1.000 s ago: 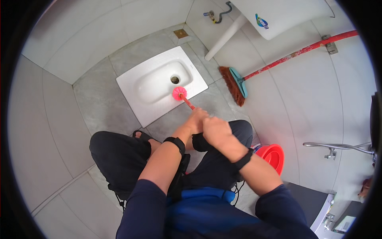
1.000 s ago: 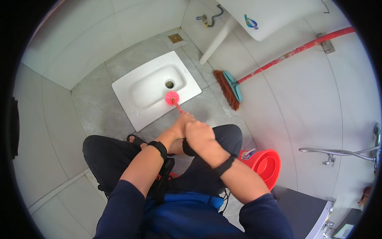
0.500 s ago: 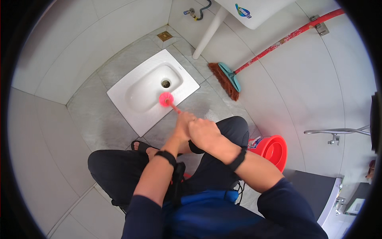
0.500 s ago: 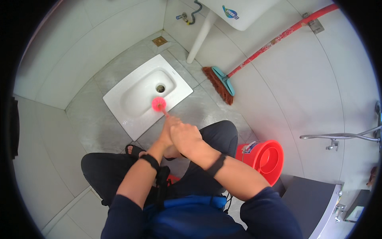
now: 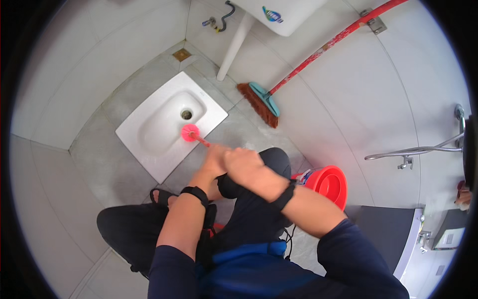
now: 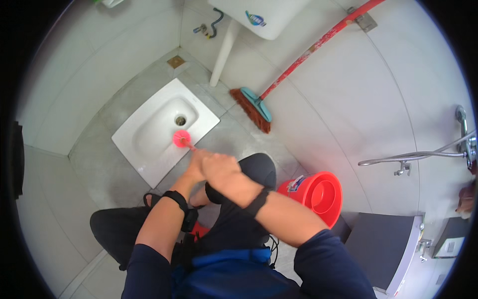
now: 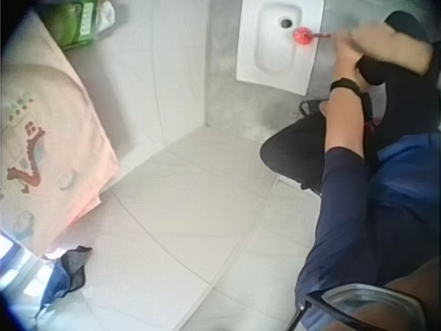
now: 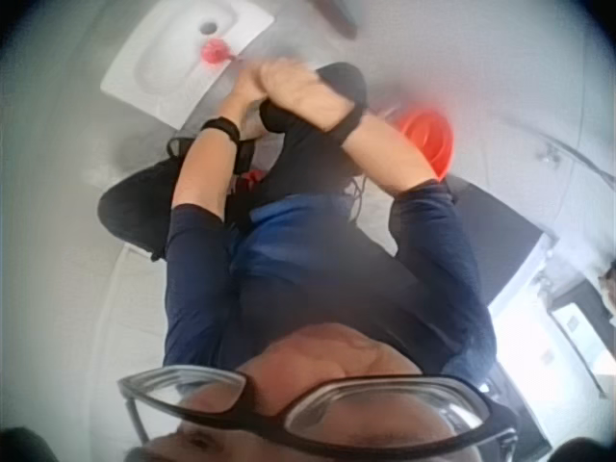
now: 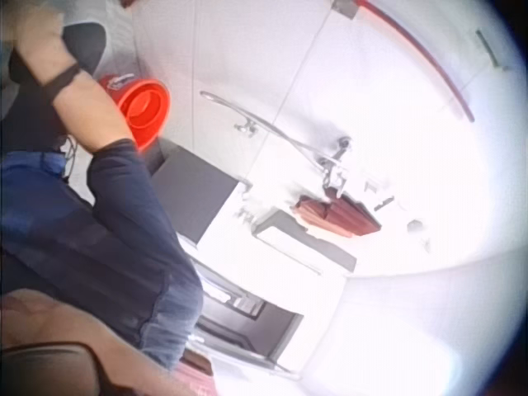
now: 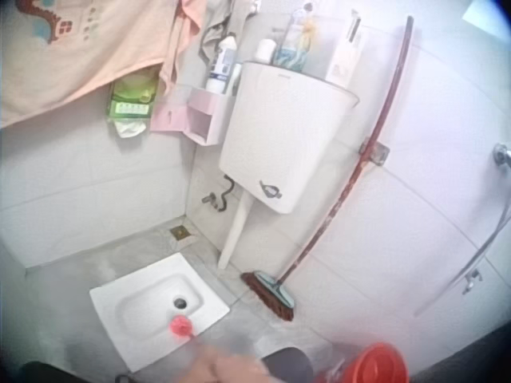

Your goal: The person cleans a squat toilet using a long-handled brush, scrubbing the inner surface and around the drain.

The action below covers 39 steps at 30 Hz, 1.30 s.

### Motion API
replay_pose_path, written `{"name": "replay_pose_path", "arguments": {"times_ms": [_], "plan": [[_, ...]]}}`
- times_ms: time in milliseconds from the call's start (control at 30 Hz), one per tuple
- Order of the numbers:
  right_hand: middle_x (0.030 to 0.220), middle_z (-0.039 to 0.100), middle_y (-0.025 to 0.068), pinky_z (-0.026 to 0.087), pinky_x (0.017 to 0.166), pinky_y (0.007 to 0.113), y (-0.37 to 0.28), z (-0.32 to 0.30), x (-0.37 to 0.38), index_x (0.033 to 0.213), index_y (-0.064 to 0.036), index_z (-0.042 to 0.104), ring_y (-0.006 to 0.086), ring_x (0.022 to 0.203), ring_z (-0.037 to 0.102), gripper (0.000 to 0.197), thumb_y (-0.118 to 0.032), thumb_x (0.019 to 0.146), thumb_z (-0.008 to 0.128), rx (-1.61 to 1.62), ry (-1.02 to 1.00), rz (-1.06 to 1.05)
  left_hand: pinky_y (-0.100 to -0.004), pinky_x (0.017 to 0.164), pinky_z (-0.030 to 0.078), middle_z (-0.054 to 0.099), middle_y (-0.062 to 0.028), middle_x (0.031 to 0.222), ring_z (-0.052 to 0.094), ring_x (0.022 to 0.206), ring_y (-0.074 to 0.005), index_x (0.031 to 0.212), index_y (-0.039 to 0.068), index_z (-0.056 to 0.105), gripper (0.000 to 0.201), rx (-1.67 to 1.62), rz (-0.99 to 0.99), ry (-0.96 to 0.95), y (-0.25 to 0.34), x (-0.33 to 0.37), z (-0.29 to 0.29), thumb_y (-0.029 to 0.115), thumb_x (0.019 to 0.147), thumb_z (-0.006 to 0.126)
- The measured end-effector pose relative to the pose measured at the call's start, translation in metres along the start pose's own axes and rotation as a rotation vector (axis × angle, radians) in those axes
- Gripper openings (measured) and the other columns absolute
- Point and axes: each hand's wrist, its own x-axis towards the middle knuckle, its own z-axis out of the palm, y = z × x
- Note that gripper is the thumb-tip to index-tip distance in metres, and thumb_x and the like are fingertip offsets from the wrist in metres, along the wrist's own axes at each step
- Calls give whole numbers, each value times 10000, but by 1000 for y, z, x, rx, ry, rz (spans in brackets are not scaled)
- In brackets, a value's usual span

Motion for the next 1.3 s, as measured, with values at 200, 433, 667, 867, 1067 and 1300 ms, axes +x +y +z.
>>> {"name": "replay_pose_path", "arguments": {"times_ms": [200, 433, 667, 867, 1067, 1300], "plan": [[837, 679, 206, 559, 661, 434, 38, -13, -43, 868, -4, 654, 347, 763, 690, 152, -117, 774, 615, -127, -169, -32, -465, 607, 479, 615, -191, 630, 628, 655, -376, 518, 59, 602, 193, 58, -47, 31, 60, 27, 30, 223, 615, 636], [795, 681, 193, 555, 629, 419, 32, -6, 2, 974, 22, 624, 332, 744, 693, 236, -108, 780, 585, -150, -53, -15, -463, 610, 474, 618, -177, 633, 625, 661, -372, 521, 65, 596, 195, 13, -3, 113, 1, 43, 26, 227, 630, 611], [787, 686, 190, 565, 638, 418, 28, -18, 11, 869, 4, 666, 326, 727, 693, 158, -98, 763, 606, -150, -67, -120, -451, 567, 464, 608, -164, 619, 616, 634, -368, 506, 92, 568, 209, 91, -47, 80, 8, 39, 10, 264, 599, 644], [766, 681, 184, 567, 635, 407, 32, -17, 21, 816, -26, 673, 323, 726, 693, 114, -104, 747, 626, -119, -24, -132, -446, 575, 476, 622, -173, 638, 639, 668, -366, 528, 87, 612, 212, 47, -67, 70, 12, 36, -7, 274, 613, 664], [767, 679, 187, 564, 623, 420, 29, -9, 35, 825, -26, 671, 339, 708, 689, 118, -102, 750, 620, -96, -27, -103, -455, 567, 467, 605, -178, 611, 624, 631, -374, 526, 95, 613, 200, 21, -194, -56, -5, 42, -18, 272, 597, 671], [782, 682, 193, 563, 664, 438, 13, -5, 21, 815, -13, 668, 352, 750, 690, 116, -97, 764, 607, -65, -107, -54, -453, 519, 446, 584, -168, 572, 605, 585, -371, 476, 81, 569, 217, 23, -122, -106, -10, 27, -20, 238, 595, 659]]}}
